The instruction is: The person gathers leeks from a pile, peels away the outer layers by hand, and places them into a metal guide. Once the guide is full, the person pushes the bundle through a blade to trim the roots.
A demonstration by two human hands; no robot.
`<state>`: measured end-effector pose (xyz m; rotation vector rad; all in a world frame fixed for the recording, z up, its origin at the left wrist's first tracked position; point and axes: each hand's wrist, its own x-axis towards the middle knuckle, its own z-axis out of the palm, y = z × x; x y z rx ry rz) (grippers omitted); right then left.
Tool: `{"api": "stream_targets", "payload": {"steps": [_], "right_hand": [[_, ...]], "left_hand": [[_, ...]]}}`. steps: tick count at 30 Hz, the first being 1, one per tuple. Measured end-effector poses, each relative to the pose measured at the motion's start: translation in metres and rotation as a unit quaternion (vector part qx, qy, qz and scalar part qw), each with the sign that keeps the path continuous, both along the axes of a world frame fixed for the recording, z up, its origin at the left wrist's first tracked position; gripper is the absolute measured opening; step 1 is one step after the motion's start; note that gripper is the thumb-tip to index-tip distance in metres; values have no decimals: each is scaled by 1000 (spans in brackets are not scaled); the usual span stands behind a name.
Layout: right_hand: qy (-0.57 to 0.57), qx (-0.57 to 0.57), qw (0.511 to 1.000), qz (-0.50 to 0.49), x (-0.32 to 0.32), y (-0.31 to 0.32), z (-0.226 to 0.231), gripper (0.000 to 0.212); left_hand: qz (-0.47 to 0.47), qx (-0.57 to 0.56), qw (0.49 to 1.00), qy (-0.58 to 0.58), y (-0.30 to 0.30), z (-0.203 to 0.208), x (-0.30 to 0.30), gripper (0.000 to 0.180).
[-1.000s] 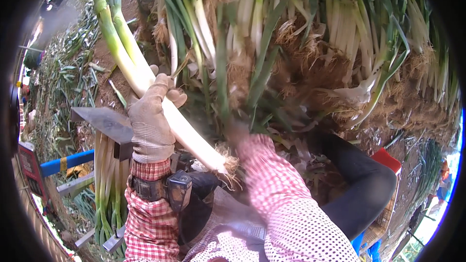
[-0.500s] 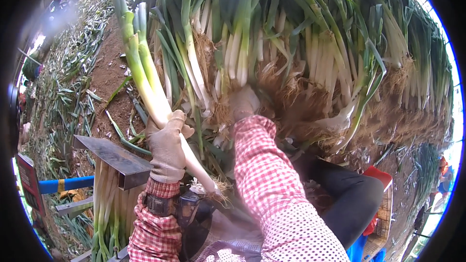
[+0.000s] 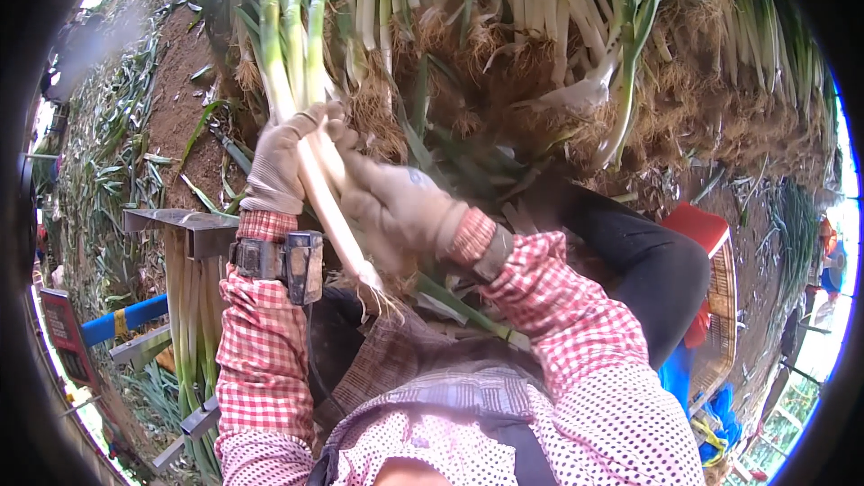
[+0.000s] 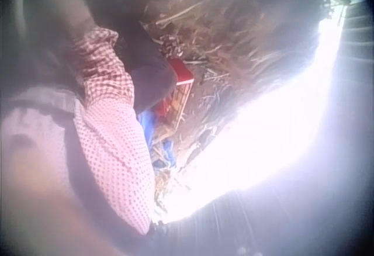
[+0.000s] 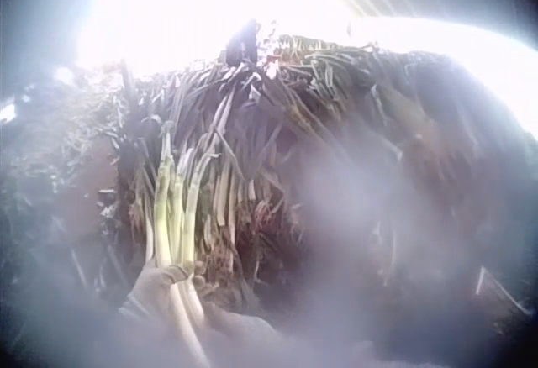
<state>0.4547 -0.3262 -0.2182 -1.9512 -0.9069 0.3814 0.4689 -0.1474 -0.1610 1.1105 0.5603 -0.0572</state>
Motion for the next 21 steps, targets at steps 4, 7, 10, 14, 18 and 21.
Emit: {"api": "stream_targets", "payload": {"steps": [4,7,10,14,18,21], "right_hand": [[-113,-58,991,44,-42,-32,-6,25],[-33,-164,985,30,-40,-44,-12,21],[59,-421,895,132,-66,-56,-61,25],[96,-221,968,-72,-58,-103,-91,33],[-215,42,969,-115,-1,-19,-29,29],[-68,41,993,88,-18,-12,-7,20]], "left_hand": [[73,121,989,-54,8,-9,-4,21],[89,90,992,-17,0,4,-7,26],[151,169,972,-57,22,-5,-19,28],[139,137,980,-35,13,23,-12,33],[121,146,982,-17,15,14,-6,32],[41,284,956,-59,31,2,-7,28]]}}
